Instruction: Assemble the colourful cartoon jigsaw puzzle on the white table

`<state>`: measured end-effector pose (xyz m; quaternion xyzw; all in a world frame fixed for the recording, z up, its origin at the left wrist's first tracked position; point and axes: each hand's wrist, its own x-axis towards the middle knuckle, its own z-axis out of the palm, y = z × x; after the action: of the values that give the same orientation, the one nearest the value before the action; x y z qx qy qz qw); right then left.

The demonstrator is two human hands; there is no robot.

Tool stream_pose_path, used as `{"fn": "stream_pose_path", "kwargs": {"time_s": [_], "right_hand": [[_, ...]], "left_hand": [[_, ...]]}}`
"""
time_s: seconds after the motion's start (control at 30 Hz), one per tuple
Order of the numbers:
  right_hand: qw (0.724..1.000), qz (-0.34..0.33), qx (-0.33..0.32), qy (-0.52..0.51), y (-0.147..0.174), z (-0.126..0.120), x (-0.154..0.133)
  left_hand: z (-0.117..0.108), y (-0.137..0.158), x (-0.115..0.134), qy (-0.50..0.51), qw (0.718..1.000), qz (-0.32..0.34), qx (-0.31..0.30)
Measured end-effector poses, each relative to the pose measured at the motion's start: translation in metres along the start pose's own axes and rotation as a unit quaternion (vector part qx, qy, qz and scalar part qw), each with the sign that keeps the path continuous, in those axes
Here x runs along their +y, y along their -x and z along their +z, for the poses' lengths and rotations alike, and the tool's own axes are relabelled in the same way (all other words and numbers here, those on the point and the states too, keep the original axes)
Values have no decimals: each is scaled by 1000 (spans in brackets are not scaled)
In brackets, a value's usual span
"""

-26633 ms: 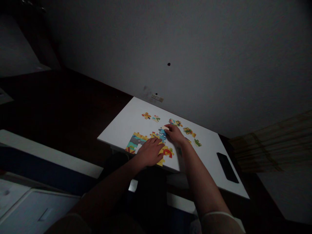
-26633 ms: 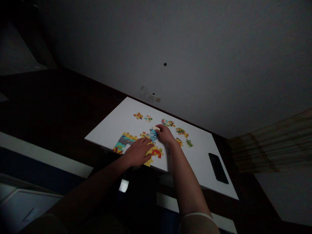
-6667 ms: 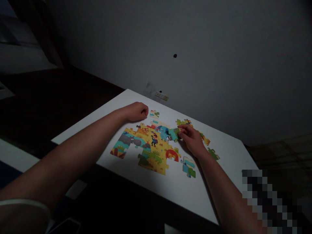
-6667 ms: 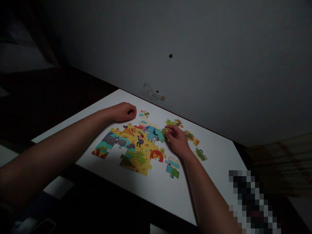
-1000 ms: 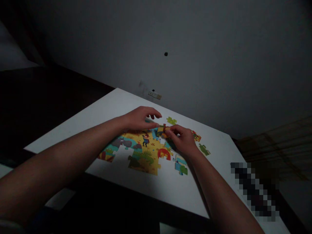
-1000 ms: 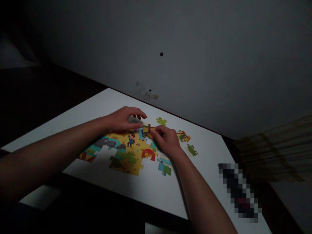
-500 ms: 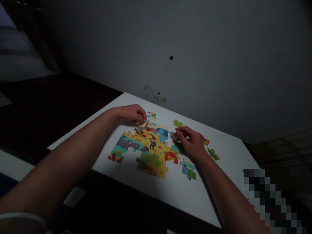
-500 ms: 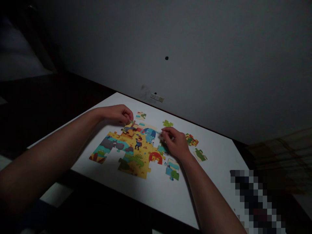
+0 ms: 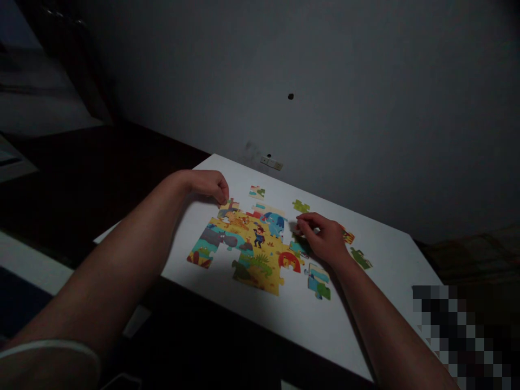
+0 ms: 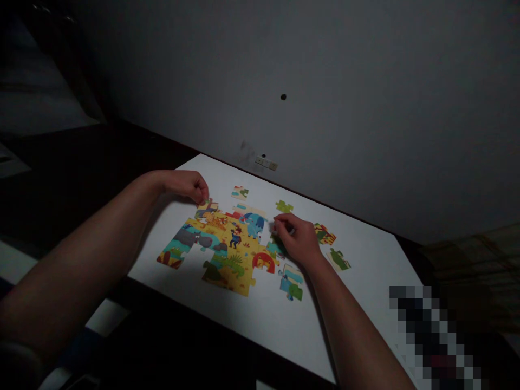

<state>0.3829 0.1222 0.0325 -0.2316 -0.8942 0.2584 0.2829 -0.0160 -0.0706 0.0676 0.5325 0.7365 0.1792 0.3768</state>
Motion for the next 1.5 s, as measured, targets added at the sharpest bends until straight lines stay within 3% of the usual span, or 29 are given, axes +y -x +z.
{"fn": "stream_pose_path", "kwargs": {"time_s": [0.67,0.97,1.5], "right_hand": [[1000,13,-8,-11,1,-2,3],[1000,8,-3,-3,0,-3,3],[1000,5,-5,1,0,-5,2]], "left_hand": [[-2,2,-7,2,1000,0,1],[6,-1,4,-61,998,19,29],[16,-4,20,-67,996,58,-19]]}}
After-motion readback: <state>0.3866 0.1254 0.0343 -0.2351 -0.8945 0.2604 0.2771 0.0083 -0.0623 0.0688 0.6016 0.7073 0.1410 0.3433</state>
